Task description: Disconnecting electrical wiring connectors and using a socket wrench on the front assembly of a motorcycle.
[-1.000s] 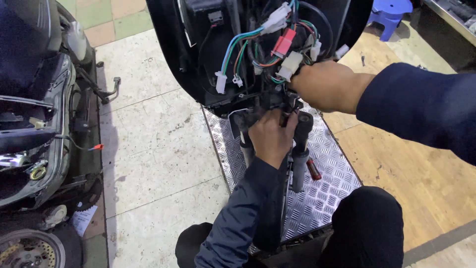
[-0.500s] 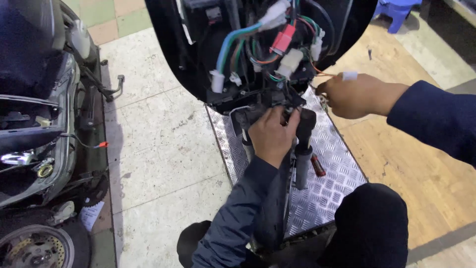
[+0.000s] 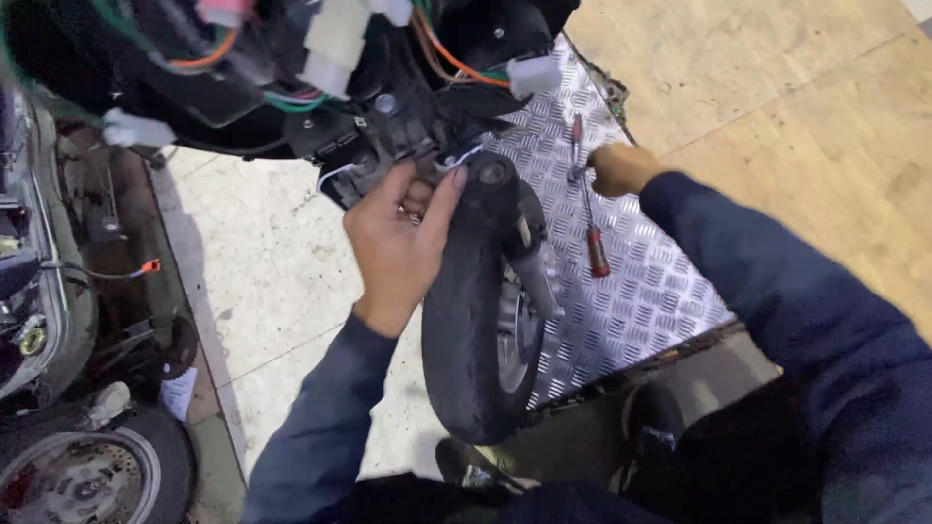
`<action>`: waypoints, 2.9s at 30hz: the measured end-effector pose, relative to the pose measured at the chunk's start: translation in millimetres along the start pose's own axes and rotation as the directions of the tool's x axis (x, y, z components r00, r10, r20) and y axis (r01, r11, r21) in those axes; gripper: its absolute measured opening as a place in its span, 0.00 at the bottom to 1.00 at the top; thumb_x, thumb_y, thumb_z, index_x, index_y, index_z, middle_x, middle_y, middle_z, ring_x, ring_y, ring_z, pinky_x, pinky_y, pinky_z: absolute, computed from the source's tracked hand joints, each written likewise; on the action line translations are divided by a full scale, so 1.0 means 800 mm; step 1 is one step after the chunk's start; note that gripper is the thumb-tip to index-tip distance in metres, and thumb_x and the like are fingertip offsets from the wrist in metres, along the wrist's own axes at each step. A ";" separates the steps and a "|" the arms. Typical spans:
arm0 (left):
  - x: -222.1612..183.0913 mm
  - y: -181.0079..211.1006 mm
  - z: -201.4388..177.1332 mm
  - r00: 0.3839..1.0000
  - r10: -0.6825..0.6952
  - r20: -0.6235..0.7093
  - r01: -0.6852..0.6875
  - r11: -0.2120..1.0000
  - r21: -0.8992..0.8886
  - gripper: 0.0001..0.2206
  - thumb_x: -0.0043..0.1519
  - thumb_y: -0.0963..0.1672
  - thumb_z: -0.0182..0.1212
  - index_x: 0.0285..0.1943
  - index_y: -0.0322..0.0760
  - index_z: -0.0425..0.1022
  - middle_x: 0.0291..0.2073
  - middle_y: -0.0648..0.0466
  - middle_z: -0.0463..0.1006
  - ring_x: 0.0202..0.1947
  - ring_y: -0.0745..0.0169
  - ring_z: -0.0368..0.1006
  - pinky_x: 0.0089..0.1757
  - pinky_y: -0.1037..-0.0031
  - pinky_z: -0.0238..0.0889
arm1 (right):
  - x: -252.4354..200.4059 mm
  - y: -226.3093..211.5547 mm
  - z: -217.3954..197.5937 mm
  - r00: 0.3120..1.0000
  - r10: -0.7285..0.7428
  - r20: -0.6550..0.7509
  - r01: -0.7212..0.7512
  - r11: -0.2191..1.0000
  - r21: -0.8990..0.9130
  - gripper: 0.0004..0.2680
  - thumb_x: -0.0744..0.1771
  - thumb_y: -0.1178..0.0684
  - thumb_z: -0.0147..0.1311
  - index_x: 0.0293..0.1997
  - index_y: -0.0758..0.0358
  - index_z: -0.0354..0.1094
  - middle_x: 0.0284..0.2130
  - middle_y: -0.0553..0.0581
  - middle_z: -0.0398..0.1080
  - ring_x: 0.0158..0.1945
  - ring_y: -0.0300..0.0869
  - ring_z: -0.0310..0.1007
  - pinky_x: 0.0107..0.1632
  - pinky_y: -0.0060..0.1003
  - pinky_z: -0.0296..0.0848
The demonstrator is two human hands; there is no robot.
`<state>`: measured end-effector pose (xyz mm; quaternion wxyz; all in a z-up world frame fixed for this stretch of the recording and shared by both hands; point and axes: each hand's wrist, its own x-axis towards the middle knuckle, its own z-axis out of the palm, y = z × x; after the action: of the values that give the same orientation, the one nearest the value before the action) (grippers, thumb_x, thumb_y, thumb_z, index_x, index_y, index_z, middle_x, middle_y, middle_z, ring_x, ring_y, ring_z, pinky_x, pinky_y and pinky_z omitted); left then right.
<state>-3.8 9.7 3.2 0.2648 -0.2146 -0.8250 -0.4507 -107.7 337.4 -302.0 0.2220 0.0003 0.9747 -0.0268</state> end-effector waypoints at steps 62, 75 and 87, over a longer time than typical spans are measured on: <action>-0.118 0.007 -0.003 0.768 0.387 0.510 -0.357 0.920 -0.161 0.13 0.62 0.39 0.62 0.56 0.36 0.76 0.43 0.50 0.83 0.47 0.47 0.78 0.41 0.64 0.70 | -0.322 -0.130 -0.094 0.649 -0.582 -0.489 0.319 -0.375 0.870 0.10 0.67 0.56 0.54 0.38 0.79 0.67 0.09 0.58 0.62 0.14 0.40 0.64 0.18 0.29 0.62; -0.032 -0.001 -0.052 0.962 -0.085 0.258 0.164 0.939 -0.302 0.12 0.63 0.40 0.69 0.56 0.34 0.77 0.35 0.49 0.82 0.32 0.68 0.74 0.36 0.74 0.71 | -0.168 -0.057 0.109 0.887 -0.454 0.084 0.047 0.269 0.962 0.09 0.67 0.52 0.59 0.38 0.71 0.77 0.19 0.63 0.76 0.23 0.46 0.76 0.27 0.36 0.66; -0.007 0.014 -0.045 0.992 -0.095 0.086 0.119 0.925 -0.360 0.10 0.68 0.40 0.63 0.55 0.27 0.77 0.37 0.41 0.80 0.37 0.66 0.76 0.35 0.78 0.73 | -0.031 -0.004 0.346 0.923 -0.336 0.187 0.338 0.941 0.020 0.11 0.64 0.43 0.50 0.45 0.44 0.79 0.36 0.50 0.82 0.46 0.44 0.83 0.50 0.36 0.80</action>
<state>15.7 -16.5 23.2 0.1676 -0.2296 -0.7461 -0.6021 34.4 319.9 -540.0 0.3051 -0.1712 0.9350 -0.0584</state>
